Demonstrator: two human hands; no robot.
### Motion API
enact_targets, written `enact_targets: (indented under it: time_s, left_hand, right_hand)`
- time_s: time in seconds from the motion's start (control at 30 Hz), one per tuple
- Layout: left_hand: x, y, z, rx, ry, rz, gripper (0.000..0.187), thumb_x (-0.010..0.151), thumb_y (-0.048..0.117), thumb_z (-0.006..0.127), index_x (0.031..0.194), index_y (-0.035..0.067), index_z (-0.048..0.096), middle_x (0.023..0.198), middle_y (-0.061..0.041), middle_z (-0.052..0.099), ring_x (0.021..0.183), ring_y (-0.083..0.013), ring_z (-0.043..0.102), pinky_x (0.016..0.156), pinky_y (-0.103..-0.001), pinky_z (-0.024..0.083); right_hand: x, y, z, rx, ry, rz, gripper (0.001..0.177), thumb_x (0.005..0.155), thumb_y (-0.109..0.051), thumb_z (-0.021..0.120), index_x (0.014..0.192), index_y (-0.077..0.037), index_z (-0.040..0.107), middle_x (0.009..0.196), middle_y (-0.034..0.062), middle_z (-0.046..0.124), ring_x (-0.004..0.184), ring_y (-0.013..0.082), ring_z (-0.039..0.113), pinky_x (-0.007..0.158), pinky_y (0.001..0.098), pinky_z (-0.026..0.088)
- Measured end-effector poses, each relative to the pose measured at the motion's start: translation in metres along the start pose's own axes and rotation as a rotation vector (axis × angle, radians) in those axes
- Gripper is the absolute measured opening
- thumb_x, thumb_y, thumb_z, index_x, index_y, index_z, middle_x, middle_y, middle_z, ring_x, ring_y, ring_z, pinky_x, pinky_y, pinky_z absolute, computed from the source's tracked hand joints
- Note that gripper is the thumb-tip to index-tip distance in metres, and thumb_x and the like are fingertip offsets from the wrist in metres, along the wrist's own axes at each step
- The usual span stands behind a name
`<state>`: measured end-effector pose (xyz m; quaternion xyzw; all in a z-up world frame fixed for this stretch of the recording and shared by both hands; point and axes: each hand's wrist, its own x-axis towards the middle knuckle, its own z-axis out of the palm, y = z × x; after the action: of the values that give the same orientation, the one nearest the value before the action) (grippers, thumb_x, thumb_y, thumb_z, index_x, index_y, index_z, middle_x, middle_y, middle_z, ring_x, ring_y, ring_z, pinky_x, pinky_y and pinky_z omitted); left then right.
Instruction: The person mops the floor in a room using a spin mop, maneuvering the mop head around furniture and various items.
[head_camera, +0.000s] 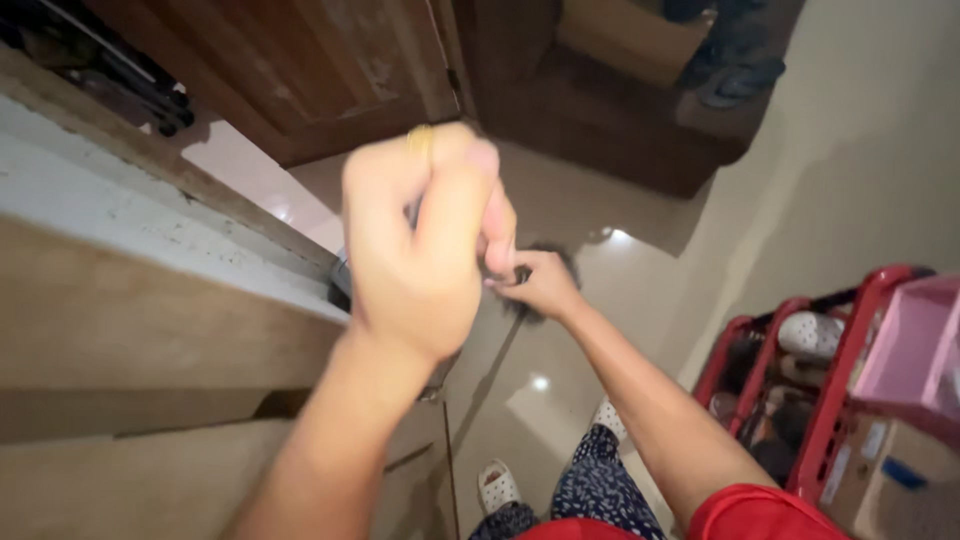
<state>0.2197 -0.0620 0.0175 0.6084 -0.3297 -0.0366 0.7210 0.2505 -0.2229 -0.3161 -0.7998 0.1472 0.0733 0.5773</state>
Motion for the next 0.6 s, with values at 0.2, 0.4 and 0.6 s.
enact_targets:
  time_s: [0.2, 0.4, 0.6]
  left_hand:
    - [0.001, 0.018, 0.013, 0.41, 0.017, 0.295, 0.045, 0.11, 0.014, 0.061, 0.071, -0.006, 0.049, 0.059, -0.01, 0.039, 0.058, -0.0142, 0.043, 0.053, -0.028, 0.033]
    - [0.007, 0.019, 0.03, 0.023, 0.079, -0.025, 0.04, 0.091, 0.025, 0.06, 0.059, 0.004, 0.054, 0.049, 0.001, 0.054, 0.041, -0.0076, 0.054, 0.041, -0.026, 0.045]
    - [-0.004, 0.021, 0.029, -0.058, -0.03, 0.03, 0.039, 0.103, 0.022, 0.063, 0.07, 0.003, 0.057, 0.055, 0.0, 0.055, 0.048, -0.0059, 0.052, 0.051, -0.026, 0.04]
  right_hand:
    - [-0.062, 0.009, 0.072, 0.304, -0.032, -0.637, 0.027, 0.082, -0.013, 0.08, 0.101, 0.001, 0.067, 0.089, 0.0018, 0.072, 0.079, 0.009, 0.066, 0.069, 0.0274, 0.056]
    - [-0.078, 0.041, 0.098, 0.391, -0.167, -0.356, 0.019, 0.101, -0.009, 0.076, 0.096, 0.007, 0.067, 0.076, 0.0084, 0.067, 0.065, 0.0134, 0.067, 0.06, 0.0313, 0.054]
    - [-0.036, 0.05, 0.052, 0.315, -0.127, -0.398, 0.024, 0.088, -0.012, 0.066, 0.108, -0.004, 0.055, 0.076, 0.0052, 0.063, 0.061, 0.0135, 0.063, 0.058, 0.0304, 0.052]
